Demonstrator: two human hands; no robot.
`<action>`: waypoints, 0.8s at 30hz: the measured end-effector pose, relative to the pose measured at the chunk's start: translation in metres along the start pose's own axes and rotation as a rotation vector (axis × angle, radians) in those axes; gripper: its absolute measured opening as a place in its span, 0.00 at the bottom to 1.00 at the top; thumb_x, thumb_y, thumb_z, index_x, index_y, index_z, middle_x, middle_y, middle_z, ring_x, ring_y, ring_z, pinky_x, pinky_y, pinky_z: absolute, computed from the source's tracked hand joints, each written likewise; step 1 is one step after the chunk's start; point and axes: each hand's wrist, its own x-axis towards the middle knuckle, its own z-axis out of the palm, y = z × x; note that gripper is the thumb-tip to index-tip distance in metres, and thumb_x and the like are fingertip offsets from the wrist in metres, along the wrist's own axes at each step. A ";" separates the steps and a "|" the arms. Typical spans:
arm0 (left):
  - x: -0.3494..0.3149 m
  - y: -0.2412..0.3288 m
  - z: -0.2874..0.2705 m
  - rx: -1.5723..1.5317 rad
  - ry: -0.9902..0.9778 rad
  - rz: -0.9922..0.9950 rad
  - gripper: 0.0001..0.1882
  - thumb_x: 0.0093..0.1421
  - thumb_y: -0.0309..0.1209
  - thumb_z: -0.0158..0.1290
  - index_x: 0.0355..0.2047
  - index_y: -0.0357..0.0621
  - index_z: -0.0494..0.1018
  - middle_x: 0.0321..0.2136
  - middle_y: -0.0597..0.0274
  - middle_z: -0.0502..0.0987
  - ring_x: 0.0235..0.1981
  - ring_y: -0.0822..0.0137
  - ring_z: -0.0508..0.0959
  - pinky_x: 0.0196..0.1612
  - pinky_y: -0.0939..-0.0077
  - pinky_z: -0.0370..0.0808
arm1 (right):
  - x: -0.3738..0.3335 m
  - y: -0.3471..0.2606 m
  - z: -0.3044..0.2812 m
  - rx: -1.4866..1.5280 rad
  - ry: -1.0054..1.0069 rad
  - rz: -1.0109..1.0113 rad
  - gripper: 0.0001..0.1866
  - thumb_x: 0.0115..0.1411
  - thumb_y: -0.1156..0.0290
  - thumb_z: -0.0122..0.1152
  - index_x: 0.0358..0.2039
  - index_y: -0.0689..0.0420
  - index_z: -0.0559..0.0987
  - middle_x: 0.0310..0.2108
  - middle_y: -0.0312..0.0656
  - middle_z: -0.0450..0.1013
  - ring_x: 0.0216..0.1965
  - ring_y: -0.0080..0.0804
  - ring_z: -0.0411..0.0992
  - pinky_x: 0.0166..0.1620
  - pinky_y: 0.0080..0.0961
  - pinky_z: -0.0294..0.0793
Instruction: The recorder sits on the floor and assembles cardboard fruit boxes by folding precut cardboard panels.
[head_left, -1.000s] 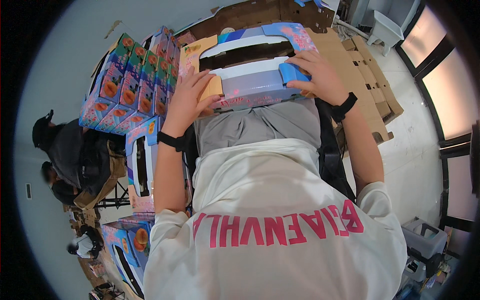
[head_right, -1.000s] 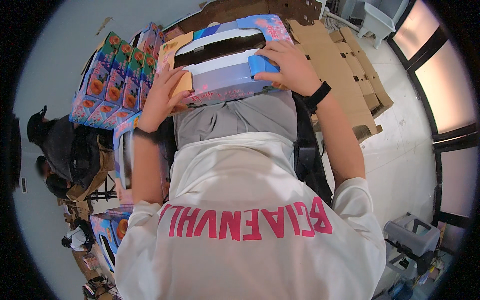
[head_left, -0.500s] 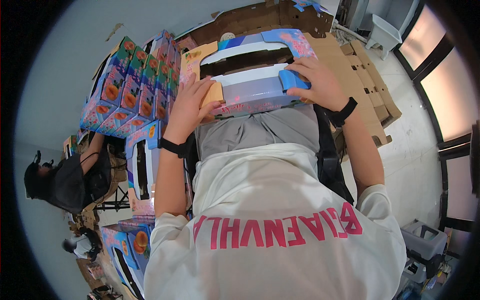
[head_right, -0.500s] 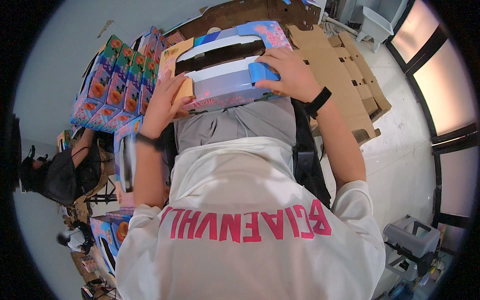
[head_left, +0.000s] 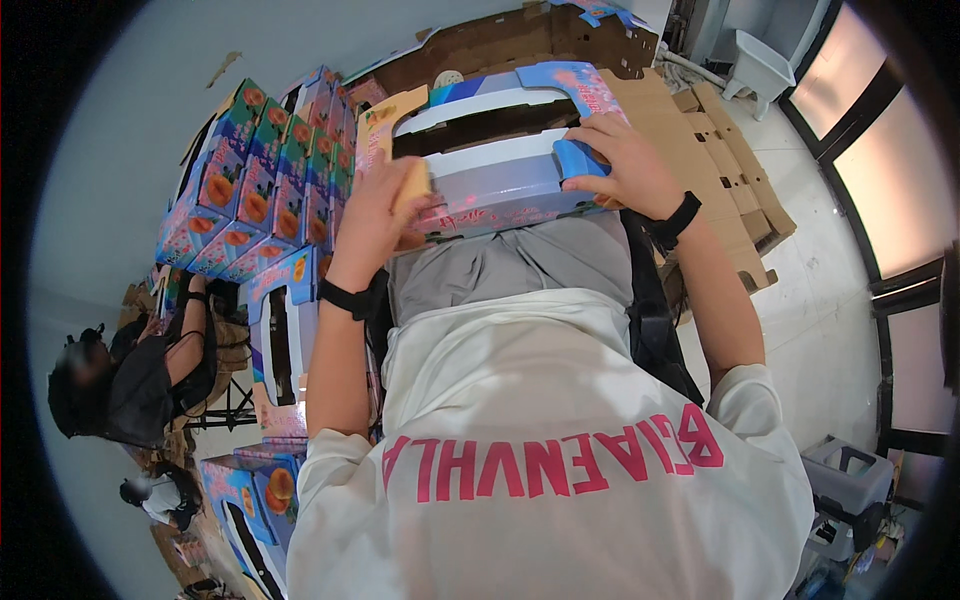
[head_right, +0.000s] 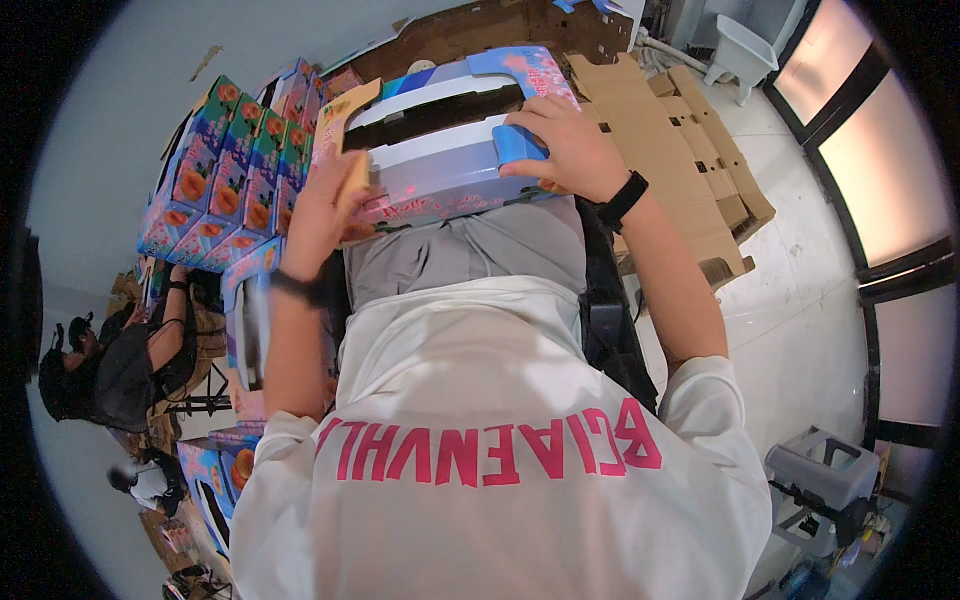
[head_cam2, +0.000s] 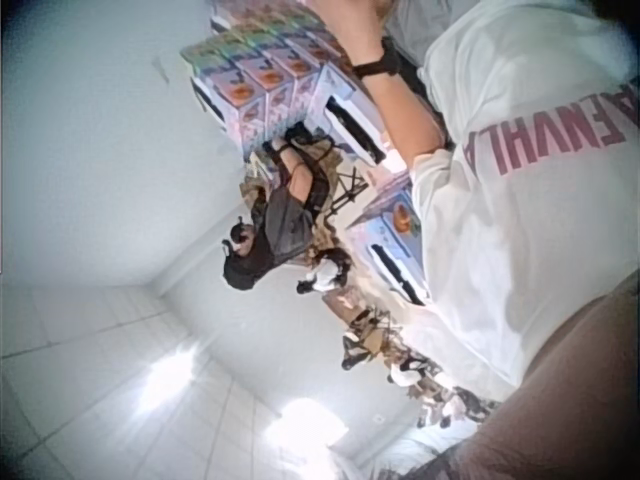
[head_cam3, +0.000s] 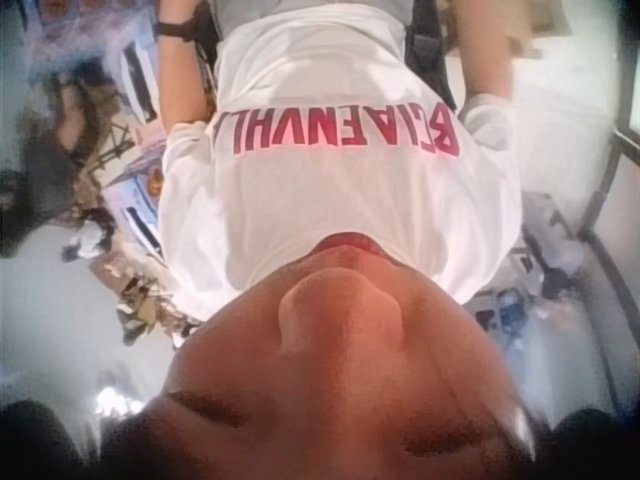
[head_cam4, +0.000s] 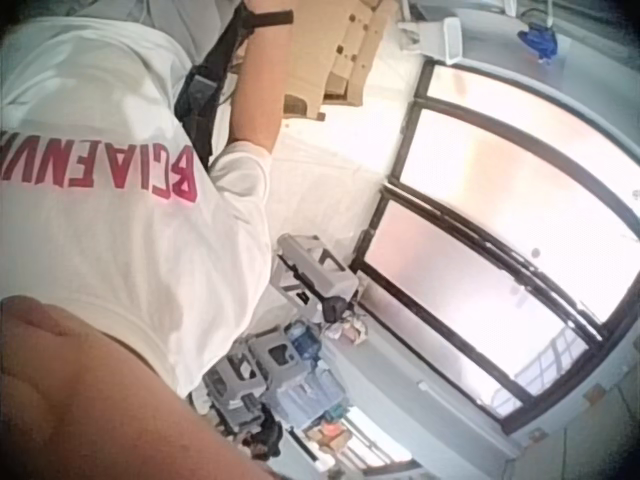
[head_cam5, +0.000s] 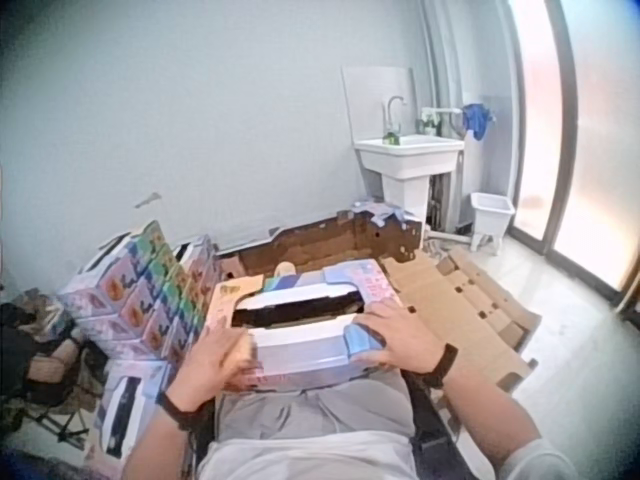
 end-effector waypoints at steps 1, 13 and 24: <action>0.000 0.000 -0.001 -0.219 0.056 -0.111 0.31 0.69 0.45 0.60 0.67 0.41 0.72 0.65 0.44 0.74 0.73 0.38 0.66 0.73 0.52 0.63 | 0.000 0.000 0.000 0.034 -0.005 0.015 0.34 0.54 0.48 0.78 0.54 0.59 0.82 0.49 0.44 0.75 0.53 0.48 0.73 0.58 0.40 0.74; -0.004 0.002 0.000 -0.091 0.114 0.019 0.31 0.66 0.45 0.63 0.64 0.44 0.73 0.63 0.46 0.76 0.71 0.35 0.66 0.71 0.49 0.66 | -0.002 -0.001 -0.003 0.174 -0.015 0.115 0.34 0.54 0.51 0.80 0.54 0.61 0.82 0.51 0.44 0.75 0.53 0.45 0.74 0.56 0.38 0.76; -0.002 0.006 0.001 -0.042 0.056 0.021 0.31 0.64 0.42 0.64 0.65 0.44 0.73 0.63 0.47 0.76 0.71 0.33 0.66 0.72 0.47 0.65 | 0.003 0.009 -0.012 0.368 0.062 0.130 0.33 0.54 0.58 0.82 0.57 0.58 0.81 0.56 0.42 0.74 0.50 0.38 0.74 0.51 0.31 0.78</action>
